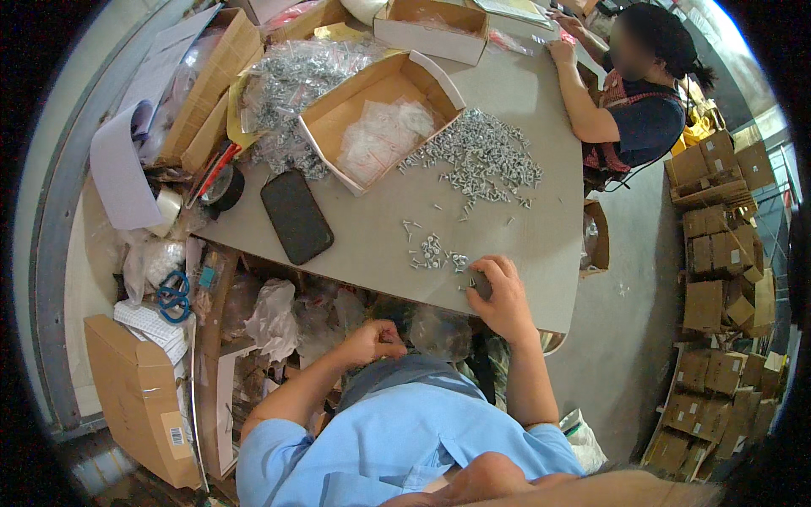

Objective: The person sorts small metal components by hand into a plastic bag, taking them from a pile on the table and a cardboard box.

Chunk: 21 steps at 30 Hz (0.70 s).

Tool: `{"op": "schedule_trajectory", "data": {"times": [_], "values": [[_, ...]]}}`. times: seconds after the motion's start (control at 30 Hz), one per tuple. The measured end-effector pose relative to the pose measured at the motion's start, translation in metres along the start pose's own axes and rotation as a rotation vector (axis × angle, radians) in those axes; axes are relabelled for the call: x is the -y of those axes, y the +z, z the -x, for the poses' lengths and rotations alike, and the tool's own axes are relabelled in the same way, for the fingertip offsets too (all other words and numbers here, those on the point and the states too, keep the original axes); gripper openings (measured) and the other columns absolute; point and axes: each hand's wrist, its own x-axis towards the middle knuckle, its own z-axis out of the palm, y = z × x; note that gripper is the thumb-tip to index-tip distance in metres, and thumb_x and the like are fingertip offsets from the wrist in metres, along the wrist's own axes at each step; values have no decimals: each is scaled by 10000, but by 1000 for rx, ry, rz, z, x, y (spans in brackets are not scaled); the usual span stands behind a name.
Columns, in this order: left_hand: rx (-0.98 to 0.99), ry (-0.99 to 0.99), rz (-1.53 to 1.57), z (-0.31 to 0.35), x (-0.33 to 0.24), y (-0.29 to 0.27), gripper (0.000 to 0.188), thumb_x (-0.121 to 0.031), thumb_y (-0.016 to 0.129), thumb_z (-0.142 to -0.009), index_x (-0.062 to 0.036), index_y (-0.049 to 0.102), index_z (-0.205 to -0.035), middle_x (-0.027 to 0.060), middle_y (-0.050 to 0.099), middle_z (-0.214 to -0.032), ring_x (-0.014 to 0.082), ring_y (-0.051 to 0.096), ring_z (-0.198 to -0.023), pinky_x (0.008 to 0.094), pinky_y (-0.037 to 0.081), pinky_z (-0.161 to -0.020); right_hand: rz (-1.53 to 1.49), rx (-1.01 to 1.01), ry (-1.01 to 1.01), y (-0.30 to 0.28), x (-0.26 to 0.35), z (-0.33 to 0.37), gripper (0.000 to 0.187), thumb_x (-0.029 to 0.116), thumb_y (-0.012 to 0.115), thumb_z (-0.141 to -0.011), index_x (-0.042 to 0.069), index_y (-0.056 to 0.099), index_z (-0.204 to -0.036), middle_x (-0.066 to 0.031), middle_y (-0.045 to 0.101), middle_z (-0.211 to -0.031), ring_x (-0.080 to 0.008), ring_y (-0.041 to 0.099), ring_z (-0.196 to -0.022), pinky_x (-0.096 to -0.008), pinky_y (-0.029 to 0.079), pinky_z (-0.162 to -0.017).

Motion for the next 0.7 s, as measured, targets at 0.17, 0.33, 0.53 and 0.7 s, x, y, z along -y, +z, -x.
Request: {"op": "schedule_trajectory", "data": {"times": [0.17,0.33,0.53,0.7], "values": [[149,104,-185,-25,33,23,413,-338,740,-768,-13,635,-998,109,655,-935,207,598,-845,341,477,-727,29,20,-35,3,5,2,277,79,642,-699,42,594,-970,-137,557,-1037,-339,518,-1006,-402,438,-867],[123,154,-271,-35,15,50,524,-350,747,-757,-24,587,-1135,145,626,-1050,239,577,-989,370,464,-856,91,32,-25,16,15,11,202,109,663,-732,43,618,-918,-141,567,-1005,-336,543,-949,-392,463,-814],[113,334,-120,-61,45,65,637,-403,756,-732,-50,523,-1208,140,589,-1158,261,542,-1088,369,427,-935,-147,277,56,6,23,13,188,138,680,-754,39,629,-906,-131,586,-976,-319,581,-859,-381,490,-735],[69,211,-305,-58,33,65,638,-392,767,-722,-46,525,-1201,129,586,-1144,261,537,-1064,371,429,-931,58,-110,-42,10,13,-17,292,116,673,-717,49,606,-994,-145,557,-1044,-330,555,-937,-385,476,-792]]}}
